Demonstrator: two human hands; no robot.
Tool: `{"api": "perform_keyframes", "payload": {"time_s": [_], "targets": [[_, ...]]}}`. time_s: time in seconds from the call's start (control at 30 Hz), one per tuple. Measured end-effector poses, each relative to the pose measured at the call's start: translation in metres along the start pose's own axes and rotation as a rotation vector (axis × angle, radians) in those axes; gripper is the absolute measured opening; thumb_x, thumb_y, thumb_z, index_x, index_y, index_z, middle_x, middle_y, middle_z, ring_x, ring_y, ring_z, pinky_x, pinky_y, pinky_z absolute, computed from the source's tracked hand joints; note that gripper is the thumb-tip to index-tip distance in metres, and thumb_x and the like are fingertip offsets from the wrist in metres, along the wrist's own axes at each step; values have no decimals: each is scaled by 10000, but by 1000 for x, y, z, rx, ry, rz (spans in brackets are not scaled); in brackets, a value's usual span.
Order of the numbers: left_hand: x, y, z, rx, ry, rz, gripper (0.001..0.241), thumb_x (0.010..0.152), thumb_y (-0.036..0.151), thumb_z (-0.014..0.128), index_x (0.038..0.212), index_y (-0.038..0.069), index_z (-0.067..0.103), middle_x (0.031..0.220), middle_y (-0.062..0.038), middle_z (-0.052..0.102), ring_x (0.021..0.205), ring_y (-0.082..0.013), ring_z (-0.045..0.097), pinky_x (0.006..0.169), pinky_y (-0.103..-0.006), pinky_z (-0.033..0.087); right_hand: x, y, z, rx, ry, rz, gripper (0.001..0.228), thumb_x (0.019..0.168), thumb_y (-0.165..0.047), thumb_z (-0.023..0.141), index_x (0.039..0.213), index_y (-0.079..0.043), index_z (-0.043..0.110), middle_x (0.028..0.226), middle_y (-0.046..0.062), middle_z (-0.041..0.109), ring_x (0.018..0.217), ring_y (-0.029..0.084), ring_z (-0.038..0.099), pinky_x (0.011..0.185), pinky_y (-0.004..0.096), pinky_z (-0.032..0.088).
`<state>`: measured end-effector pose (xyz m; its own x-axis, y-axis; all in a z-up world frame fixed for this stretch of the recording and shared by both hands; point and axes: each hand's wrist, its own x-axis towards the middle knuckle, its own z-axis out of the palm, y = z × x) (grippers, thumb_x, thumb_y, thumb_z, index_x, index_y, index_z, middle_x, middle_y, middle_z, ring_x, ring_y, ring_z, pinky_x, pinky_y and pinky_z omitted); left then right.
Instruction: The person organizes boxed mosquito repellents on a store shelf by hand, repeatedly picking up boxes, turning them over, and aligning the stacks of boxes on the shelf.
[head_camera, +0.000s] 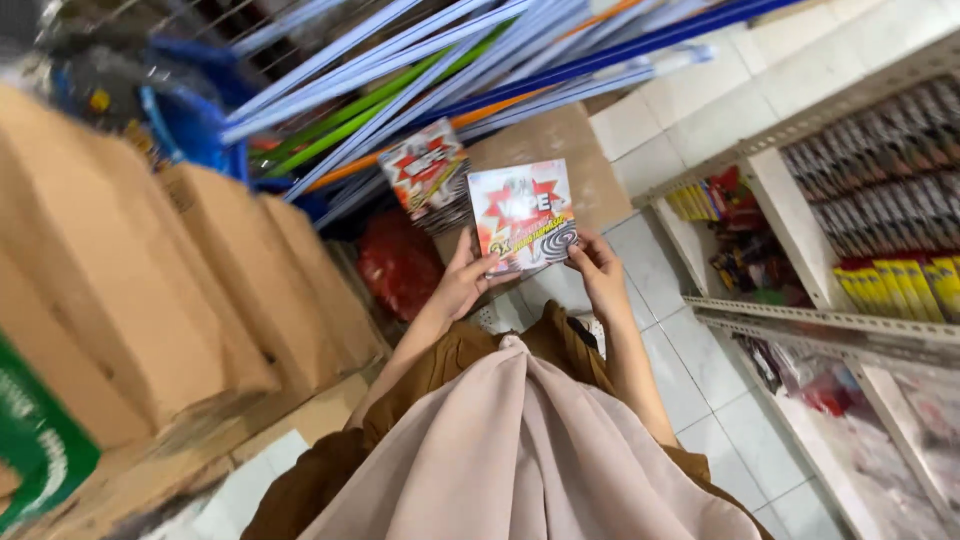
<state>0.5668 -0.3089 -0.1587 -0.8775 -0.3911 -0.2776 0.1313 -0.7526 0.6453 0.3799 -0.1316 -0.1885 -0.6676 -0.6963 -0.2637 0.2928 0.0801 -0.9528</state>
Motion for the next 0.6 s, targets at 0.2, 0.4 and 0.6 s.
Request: {"api": "perform_keyframes", "payload": {"time_s": [0.2, 0.4, 0.6], "targets": [[39, -64, 32, 133, -104, -127, 770, 979, 39, 584, 1611, 164, 163, 1503, -164, 458, 1347, -327, 520, 1053, -517, 508, -52, -80, -7, -712, 337, -546, 710, 945, -100, 695, 1566, 17, 370, 1592, 255, 430, 1486, 362, 416, 1239, 458, 305], [73, -109, 88, 116, -328, -250, 844, 945, 3, 529, 1658, 194, 119, 1625, -64, 385, 1456, -223, 458, 1160, -405, 436, -78, -132, -12, -1177, 127, -576, 857, 888, -451, 686, 1558, -30, 356, 1617, 188, 374, 1518, 371, 296, 1245, 598, 100], [87, -119, 176, 147, -478, -379, 790, 944, -41, 541, 1623, 129, 175, 1450, -186, 521, 1292, -292, 558, 1060, -456, 486, -97, -140, -124, -1363, 484, -347, 764, 954, -456, 611, 1605, -148, 355, 1661, 112, 326, 1572, 336, 208, 1249, 598, 72]]}}
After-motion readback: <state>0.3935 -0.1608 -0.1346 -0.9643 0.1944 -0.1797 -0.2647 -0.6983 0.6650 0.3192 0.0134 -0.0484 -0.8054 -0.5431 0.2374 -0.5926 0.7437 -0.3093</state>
